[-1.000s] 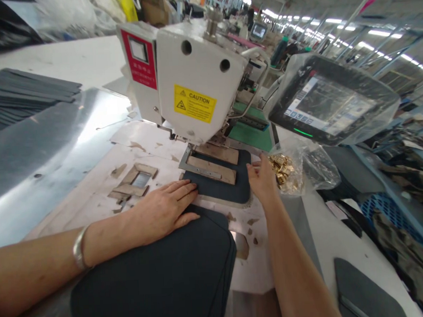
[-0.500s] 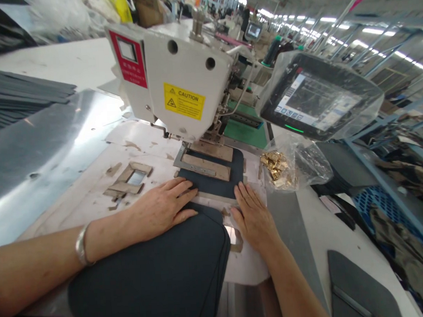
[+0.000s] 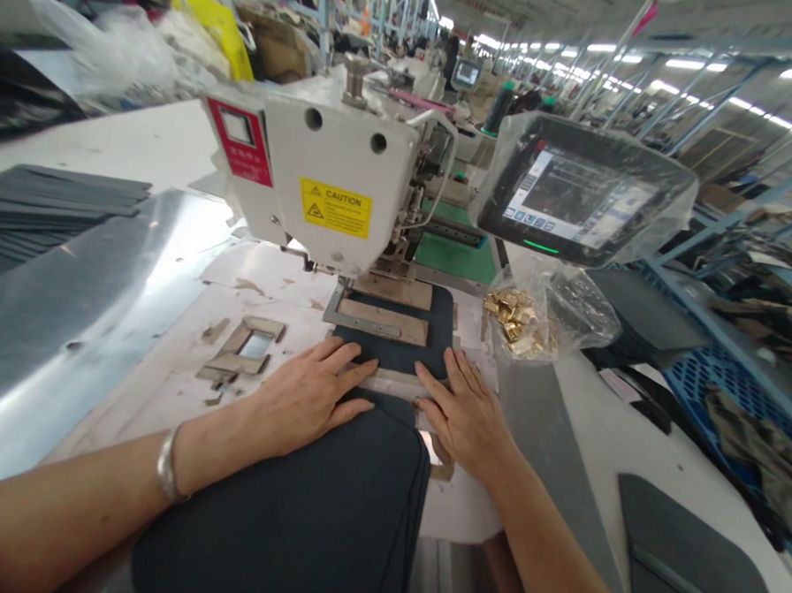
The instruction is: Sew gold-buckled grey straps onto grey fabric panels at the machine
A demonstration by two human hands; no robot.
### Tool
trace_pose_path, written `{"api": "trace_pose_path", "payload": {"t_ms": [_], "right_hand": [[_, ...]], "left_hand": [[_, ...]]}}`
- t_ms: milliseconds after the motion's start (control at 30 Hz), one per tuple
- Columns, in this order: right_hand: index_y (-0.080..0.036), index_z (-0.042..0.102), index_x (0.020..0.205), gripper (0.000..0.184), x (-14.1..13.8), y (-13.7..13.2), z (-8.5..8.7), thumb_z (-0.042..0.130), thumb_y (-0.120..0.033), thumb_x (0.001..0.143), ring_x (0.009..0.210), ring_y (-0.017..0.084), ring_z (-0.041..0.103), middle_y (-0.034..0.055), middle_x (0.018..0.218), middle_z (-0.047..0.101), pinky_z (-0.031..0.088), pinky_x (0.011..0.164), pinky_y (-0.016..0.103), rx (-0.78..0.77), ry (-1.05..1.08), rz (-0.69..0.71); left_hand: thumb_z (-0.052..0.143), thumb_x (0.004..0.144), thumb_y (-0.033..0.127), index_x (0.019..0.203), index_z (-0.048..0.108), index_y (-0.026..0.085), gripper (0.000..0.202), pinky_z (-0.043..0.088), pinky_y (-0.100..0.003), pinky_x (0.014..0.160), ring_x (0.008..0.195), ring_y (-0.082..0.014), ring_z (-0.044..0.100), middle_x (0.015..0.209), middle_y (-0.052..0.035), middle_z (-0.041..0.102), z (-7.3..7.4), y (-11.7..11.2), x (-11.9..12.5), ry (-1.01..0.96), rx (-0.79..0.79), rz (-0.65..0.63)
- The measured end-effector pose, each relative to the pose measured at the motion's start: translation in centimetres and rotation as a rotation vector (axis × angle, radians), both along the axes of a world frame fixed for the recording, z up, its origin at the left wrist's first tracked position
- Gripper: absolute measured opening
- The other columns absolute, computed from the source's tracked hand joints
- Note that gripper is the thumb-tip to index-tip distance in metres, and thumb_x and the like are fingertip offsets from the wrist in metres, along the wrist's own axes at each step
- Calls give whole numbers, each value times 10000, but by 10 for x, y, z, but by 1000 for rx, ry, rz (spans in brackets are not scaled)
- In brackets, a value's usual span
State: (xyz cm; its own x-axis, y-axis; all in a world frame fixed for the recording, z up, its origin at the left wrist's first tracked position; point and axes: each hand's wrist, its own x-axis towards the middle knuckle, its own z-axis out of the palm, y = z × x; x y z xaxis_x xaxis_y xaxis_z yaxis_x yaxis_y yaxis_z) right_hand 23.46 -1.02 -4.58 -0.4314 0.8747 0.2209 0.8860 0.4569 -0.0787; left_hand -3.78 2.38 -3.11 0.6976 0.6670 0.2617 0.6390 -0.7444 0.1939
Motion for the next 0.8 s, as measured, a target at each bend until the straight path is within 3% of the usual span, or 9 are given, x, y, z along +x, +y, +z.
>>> {"api": "trace_pose_path", "payload": {"t_ms": [333,567,700,800], "right_hand": [[-97,485,1409,511,8,0,2,479,-340,960,1404,303,331,173,1473,425,368,1112,527,-16,-7,5],[-106,586,1308,416,7,2,5,455,-302,965,1347,278,433,161,1380,541,410,1089,501,-12,128,-17],[-155,682,1124,299,15,13,6,468,-267,946,1159,248,610,127,1172,687,498,992,429,64,262,-36],[-174,705,1021,277,35,39,9,468,-267,912,935,243,690,106,995,735,543,859,392,163,305,-152]], "left_hand": [[448,957,491,1227,594,170,444,425,-419,954,1070,-274,514,1110,-111,585,1,2,2,29,-1,6],[475,950,470,1168,612,164,400,437,-417,928,1022,-267,522,1096,-107,583,-4,1,3,17,26,15],[496,944,454,1151,617,165,376,442,-405,920,1011,-260,520,1085,-104,579,-7,2,2,-7,38,28],[491,944,459,1148,618,167,378,449,-404,913,1016,-260,513,1083,-101,571,-8,2,2,-9,20,30]]}}
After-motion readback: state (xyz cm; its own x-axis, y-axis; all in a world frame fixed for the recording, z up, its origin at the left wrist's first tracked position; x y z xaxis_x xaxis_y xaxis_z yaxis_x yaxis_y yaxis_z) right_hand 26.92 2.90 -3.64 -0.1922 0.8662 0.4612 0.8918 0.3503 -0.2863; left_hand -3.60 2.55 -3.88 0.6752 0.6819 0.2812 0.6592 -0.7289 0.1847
